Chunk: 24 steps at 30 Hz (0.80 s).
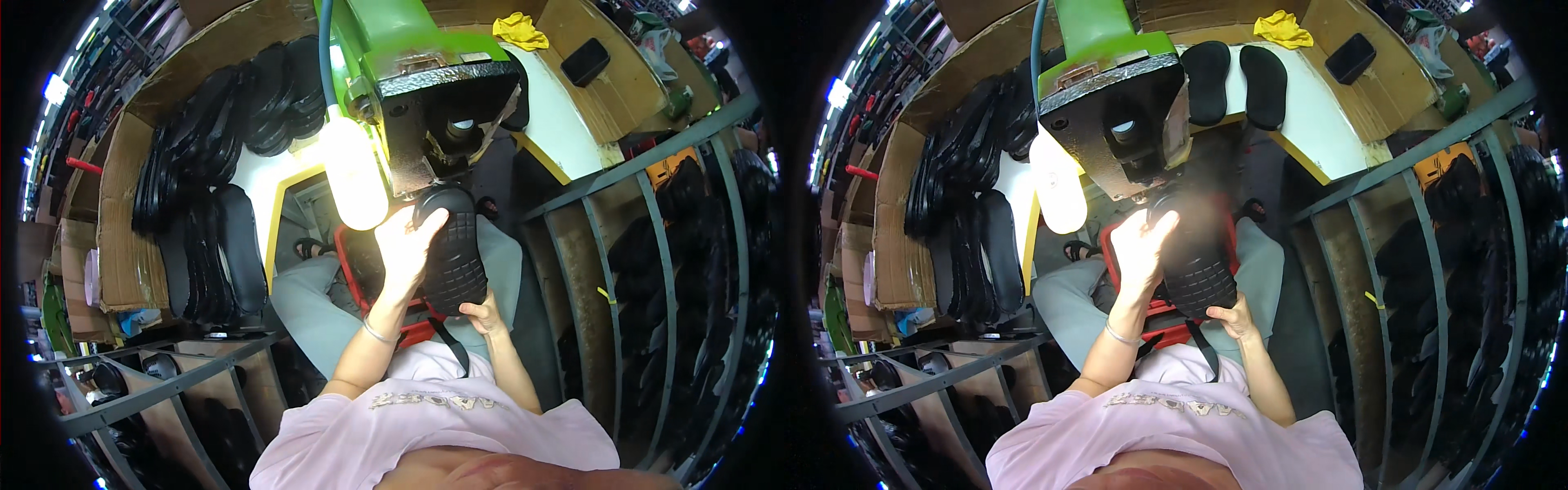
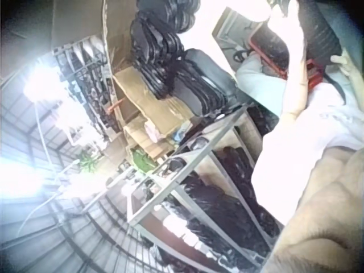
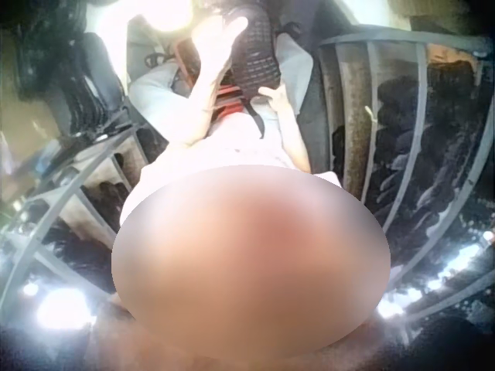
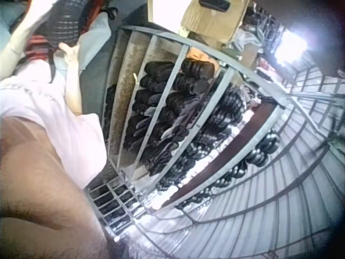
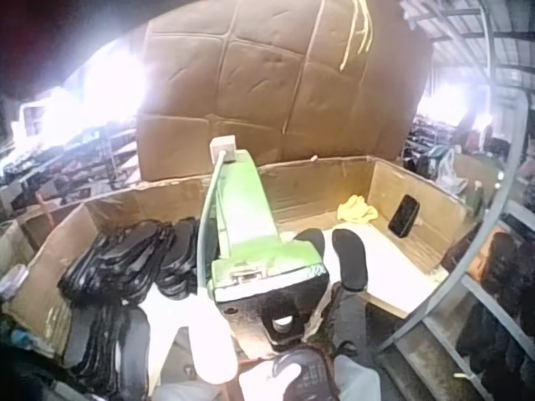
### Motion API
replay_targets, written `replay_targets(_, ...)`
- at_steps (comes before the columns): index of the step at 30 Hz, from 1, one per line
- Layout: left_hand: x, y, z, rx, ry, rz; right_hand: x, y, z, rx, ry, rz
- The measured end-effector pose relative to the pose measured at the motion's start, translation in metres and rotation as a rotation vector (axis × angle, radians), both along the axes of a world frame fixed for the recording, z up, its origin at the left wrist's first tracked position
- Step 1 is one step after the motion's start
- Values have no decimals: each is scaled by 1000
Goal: The person repeatedly picks up black shoe insoles from a red basket and presses them against a green grinding machine to smooth the edges. After processing, the insoles are placed on a nearby surface. The person continues this cycle for multiple insoles throughout the clip.
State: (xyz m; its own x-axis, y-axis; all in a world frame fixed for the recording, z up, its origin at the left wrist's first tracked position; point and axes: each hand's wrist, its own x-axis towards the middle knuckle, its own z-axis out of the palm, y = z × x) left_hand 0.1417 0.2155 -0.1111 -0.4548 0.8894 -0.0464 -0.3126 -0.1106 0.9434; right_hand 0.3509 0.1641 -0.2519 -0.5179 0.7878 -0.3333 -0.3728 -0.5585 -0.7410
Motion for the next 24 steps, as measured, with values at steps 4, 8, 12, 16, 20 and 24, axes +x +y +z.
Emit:
replay_targets(4, -9, -5, -18, -5, 288, 72, 0, -11, -12, -84, -2, -121)
replay_targets(8, -18, -17, -45, 23, 265, 126, 10, -5, 0, -41, 32, -376)
replay_targets(12, -3, -21, -31, -12, 42, 47, 33, 11, 4, 64, -2, -286)
replay_targets(16, 13, -14, -12, 22, -16, -72, 17, -6, -22, -92, 54, -127)
replay_targets(20, -12, 10, -13, 54, 649, 32, -24, -27, -6, -137, 214, -28)
replay_targets(24, -25, 0, -27, 65, 635, -12, -22, -39, -3, -145, 130, 24)
